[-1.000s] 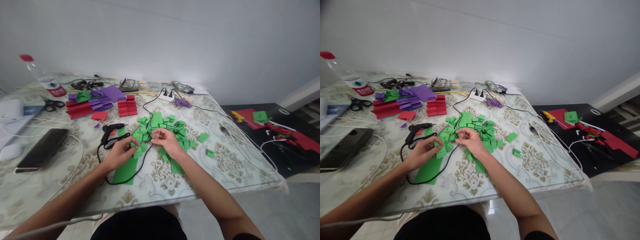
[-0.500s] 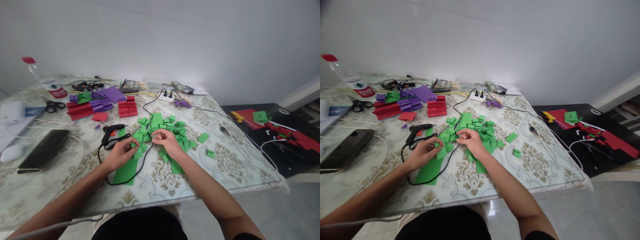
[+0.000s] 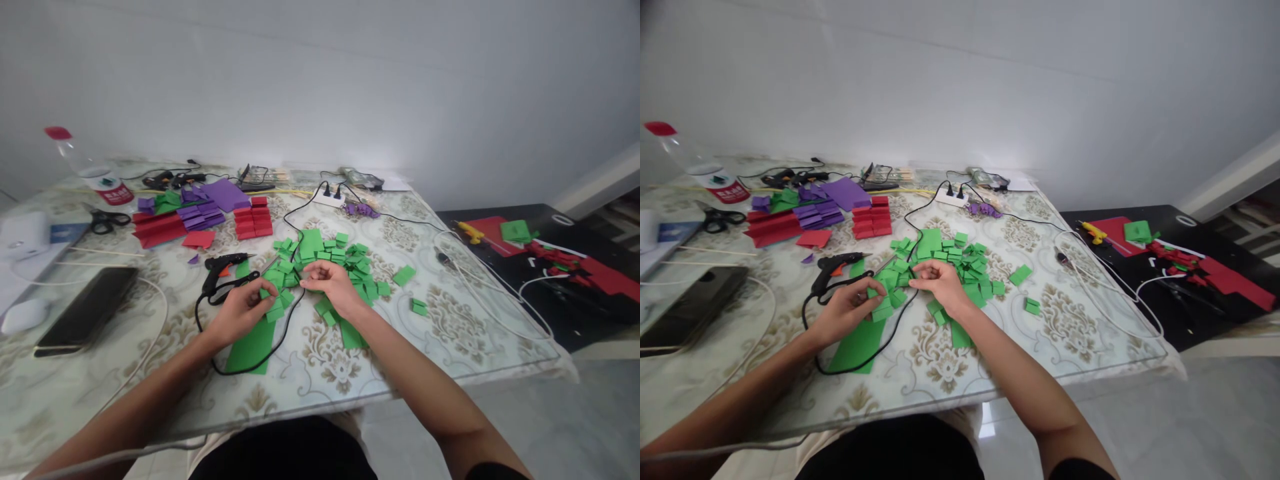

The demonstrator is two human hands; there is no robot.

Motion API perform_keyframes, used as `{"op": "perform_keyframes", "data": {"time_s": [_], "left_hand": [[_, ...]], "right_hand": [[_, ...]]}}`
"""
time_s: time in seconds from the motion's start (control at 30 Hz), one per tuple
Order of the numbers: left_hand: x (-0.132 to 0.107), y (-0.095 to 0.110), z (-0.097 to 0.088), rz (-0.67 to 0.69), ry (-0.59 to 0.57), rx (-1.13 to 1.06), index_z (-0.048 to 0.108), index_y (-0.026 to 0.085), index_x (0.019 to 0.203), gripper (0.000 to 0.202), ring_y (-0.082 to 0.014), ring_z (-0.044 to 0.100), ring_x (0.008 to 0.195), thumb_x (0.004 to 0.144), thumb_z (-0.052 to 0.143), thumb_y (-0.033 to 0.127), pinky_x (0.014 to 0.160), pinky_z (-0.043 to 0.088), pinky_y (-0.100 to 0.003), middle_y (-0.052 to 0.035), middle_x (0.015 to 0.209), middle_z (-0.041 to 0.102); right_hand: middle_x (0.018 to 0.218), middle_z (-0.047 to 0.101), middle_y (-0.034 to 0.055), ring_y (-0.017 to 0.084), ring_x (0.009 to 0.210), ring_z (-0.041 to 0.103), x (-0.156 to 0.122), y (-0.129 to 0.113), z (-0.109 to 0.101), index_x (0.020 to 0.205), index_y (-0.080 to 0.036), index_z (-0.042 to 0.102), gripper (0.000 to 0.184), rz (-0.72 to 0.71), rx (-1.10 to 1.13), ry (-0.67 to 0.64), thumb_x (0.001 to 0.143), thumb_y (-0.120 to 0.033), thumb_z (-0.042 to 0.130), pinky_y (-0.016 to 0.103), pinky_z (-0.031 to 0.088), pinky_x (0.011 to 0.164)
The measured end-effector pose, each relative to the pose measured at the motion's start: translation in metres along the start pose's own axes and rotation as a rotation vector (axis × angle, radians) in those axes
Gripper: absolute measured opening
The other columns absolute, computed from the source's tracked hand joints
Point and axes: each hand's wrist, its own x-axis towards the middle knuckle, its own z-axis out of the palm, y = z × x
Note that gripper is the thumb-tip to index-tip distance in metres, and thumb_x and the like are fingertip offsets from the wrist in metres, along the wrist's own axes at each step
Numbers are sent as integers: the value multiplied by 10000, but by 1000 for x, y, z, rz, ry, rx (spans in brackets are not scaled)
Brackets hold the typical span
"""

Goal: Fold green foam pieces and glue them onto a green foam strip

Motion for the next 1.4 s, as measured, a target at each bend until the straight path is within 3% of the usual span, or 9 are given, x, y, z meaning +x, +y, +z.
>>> {"op": "perform_keyframes", "data": {"time_s": [0.2, 0.43, 0.73, 0.87, 1.13, 1.23, 1.4], "left_hand": [[0, 0, 0, 0, 1, 2, 653, 195, 896, 154, -119, 496, 440, 871, 608, 340, 456, 366, -220, 83, 519, 397], [-1, -2, -1, 7, -2, 23, 653, 195, 907, 156, -121, 510, 448, 883, 595, 338, 467, 371, -222, 87, 526, 387], [0, -2, 0, 8, -8, 35, 650, 188, 915, 170, -122, 516, 453, 892, 583, 342, 473, 372, -226, 85, 529, 390], [0, -3, 0, -3, -14, 33, 649, 186, 917, 177, -121, 506, 446, 888, 583, 347, 470, 362, -225, 91, 526, 364], [0, -2, 0, -8, -14, 33, 652, 183, 920, 183, -122, 503, 455, 883, 577, 345, 478, 357, -228, 87, 537, 385], [0, -2, 0, -8, -13, 39, 654, 186, 923, 185, -120, 477, 458, 884, 572, 348, 480, 354, -229, 88, 539, 373], [1, -2, -3, 48, 56, 111, 662, 188, 880, 148, -111, 451, 543, 861, 548, 282, 544, 361, -231, 52, 642, 522]], "right_hand": [[676, 564, -45, 121, 647, 499, 0, -1, 0, 821, -197, 741, 336, -8, -6, 17, 550, -264, 927, 286, 455, 696], [784, 629, -20, 133, 639, 644, -1, -3, 1, 842, -195, 743, 312, 40, 52, 30, 585, -280, 899, 306, 530, 715], [803, 629, -29, 69, 502, 513, -1, -2, -1, 844, -188, 743, 244, 28, 12, 46, 603, -159, 768, 257, 409, 542], [789, 631, -34, 103, 605, 601, 0, 0, -1, 830, -189, 751, 256, 19, 9, 65, 579, -140, 767, 251, 467, 620], [803, 715, -2, 150, 723, 680, 1, 1, -1, 843, -193, 743, 235, 18, 55, 26, 637, -251, 839, 309, 543, 782], [859, 749, 16, 172, 799, 696, 1, 4, 0, 860, -198, 751, 204, -76, -74, -6, 675, -247, 821, 315, 546, 806], [920, 778, 56, 190, 824, 696, -7, 12, 8, 929, -194, 770, 113, -312, -549, -100, 851, -196, 687, 318, 530, 769]]}}
